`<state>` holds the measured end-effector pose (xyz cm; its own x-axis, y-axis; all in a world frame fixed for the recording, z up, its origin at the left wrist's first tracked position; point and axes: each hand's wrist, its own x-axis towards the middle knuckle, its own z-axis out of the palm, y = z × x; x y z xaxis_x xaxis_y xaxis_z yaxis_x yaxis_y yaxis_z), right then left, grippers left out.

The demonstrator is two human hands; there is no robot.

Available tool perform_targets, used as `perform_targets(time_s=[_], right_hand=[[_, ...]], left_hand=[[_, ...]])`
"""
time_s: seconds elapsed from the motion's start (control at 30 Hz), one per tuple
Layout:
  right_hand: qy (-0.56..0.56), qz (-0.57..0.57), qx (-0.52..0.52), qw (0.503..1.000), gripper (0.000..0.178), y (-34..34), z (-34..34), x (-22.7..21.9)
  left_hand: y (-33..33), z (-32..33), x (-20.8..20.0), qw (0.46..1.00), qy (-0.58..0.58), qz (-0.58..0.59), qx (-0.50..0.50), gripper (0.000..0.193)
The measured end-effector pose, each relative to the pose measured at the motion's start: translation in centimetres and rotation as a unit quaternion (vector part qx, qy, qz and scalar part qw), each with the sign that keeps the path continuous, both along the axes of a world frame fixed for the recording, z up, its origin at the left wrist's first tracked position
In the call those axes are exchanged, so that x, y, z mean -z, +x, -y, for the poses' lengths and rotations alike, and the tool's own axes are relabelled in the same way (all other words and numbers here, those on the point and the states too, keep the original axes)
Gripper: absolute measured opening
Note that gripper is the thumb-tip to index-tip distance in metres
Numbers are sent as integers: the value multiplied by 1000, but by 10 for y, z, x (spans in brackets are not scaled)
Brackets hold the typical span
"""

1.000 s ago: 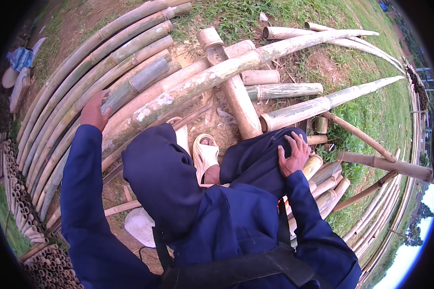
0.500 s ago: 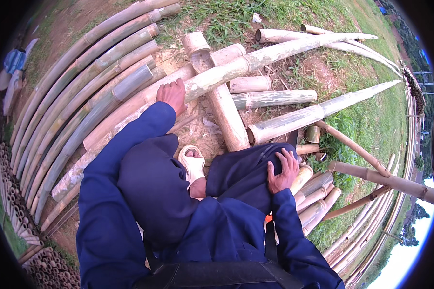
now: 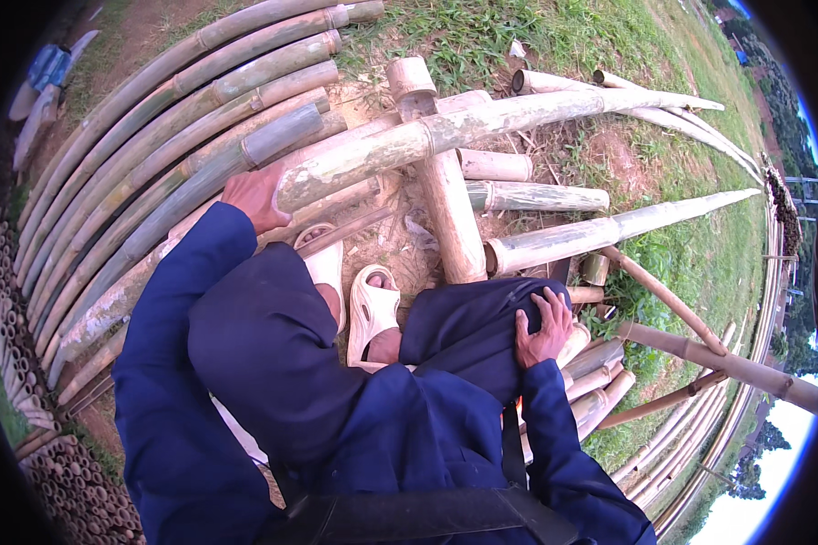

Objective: The person positions bamboo poles on a makeshift sawhorse and uses a hand saw to cut them into shorter sections. The person repeatedly repositions the poles and continues sawing through multiple pieces.

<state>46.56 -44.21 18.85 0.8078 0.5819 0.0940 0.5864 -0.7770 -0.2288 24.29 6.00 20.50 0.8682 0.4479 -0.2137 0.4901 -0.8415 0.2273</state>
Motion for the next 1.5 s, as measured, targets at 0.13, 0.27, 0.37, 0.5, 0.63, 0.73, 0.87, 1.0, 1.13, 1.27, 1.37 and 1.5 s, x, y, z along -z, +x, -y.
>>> perform_targets(time_s=[0.13, 0.27, 0.37, 0.5, 0.63, 0.73, 0.87, 1.0, 1.13, 1.27, 1.37, 1.5], right_hand=[[16, -8, 1, 1000, 43, -3, 12, 1], [16, -5, -4, 1000, 44, -3, 15, 2], [11, -12, -17, 1000, 44, 0, 12, -1], [9, -28, -18, 999, 45, 1, 16, -2], [-22, 13, -16, 1000, 47, -1, -4, 5], [-36, 13, -33, 999, 49, 5, -16, 3], [-63, 13, -35, 997, 50, 6, -22, -3], [-64, -4, -26, 998, 49, 8, -14, 2], [-39, -10, -22, 999, 46, 9, -2, 3], [-27, 3, -38, 999, 47, 9, -4, 6], [-45, 9, -31, 998, 46, 8, -16, -1], [-93, 49, -49, 993, 46, 19, -6, 8]], left_hand=[[-97, -44, -12, 994, -11, -78, -76, 79], [-211, -101, 14, 979, 56, -138, -138, 79], [-298, -135, 28, 947, 69, -230, -212, 96], [-363, -137, 36, 865, 171, -342, -325, 99], [-370, -136, 30, 894, 233, -212, -319, 84], [-261, -103, 31, 955, 213, 2, -208, 69], [-74, -38, 35, 985, 102, 105, -95, 70], [56, -12, 59, 981, 113, 155, -34, 92], [134, -9, 61, 992, 108, 59, -40, 100], [160, -9, 86, 991, 119, 9, -55, 72], [162, -16, 98, 994, 101, 24, -35, 59], [163, -16, 101, 996, 83, 25, 0, 64]])
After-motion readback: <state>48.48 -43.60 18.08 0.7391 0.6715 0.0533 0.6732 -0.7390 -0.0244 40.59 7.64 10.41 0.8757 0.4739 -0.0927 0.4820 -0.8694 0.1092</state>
